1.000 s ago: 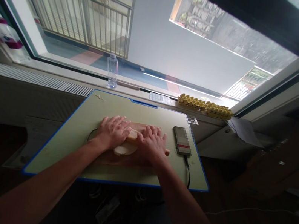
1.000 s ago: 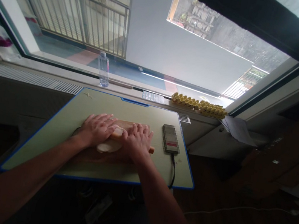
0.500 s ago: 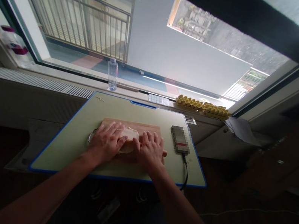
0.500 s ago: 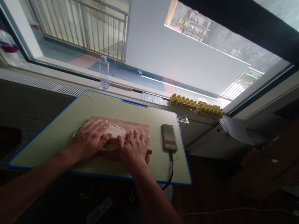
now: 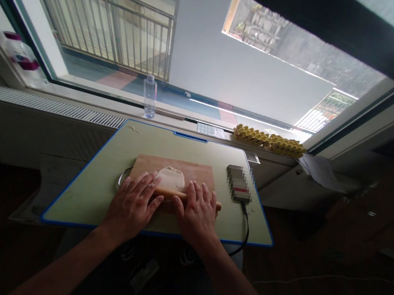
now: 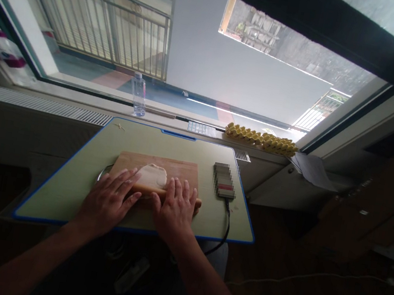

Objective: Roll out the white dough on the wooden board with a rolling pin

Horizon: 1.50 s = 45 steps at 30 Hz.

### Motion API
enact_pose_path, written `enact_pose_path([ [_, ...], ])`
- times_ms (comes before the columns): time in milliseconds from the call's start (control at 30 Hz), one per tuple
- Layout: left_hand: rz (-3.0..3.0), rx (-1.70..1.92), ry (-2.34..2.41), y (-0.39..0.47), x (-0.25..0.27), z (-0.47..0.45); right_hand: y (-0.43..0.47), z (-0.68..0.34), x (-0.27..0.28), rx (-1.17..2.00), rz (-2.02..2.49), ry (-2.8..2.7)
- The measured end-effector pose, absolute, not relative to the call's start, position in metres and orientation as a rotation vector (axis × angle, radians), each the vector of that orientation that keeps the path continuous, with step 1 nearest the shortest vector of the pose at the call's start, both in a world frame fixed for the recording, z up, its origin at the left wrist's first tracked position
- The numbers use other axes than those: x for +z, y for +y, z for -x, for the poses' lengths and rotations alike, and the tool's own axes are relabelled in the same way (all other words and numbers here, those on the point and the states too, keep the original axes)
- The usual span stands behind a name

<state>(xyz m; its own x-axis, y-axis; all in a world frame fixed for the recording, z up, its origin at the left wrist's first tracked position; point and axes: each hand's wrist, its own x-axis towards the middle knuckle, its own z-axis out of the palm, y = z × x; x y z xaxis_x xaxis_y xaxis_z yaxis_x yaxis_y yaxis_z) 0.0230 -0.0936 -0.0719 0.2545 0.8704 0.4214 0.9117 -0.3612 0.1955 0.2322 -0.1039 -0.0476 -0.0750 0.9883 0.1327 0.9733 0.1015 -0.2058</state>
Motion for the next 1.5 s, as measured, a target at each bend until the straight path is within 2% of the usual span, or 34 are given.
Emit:
enact_pose_path([
  [367,2.376,-0.717,-1.763,-0.090,-0.069,-0.028,-0.087,-0.234,-0.040,0.154,1.992,-2.127],
  [733,2.409,-0.594,-1.987,-0.016,-0.015,-0.043,-0.054,-0.238,-0.030,0.219,1.995,-2.158],
  [867,2.394,-0.354,-2.177,0.001,-0.025,-0.049,-0.037,-0.236,-0.024,0.201,2.005,-2.110],
  [1033,2.422,-0.186,-2.196,0.003,-0.036,-0.048,-0.017,-0.232,-0.019,0.260,2.083,-2.088],
  [1500,2.401,-0.221,-2.207,-0.012,-0.035,-0.051,-0.027,-0.233,-0.027,0.175,2.084,-2.271],
])
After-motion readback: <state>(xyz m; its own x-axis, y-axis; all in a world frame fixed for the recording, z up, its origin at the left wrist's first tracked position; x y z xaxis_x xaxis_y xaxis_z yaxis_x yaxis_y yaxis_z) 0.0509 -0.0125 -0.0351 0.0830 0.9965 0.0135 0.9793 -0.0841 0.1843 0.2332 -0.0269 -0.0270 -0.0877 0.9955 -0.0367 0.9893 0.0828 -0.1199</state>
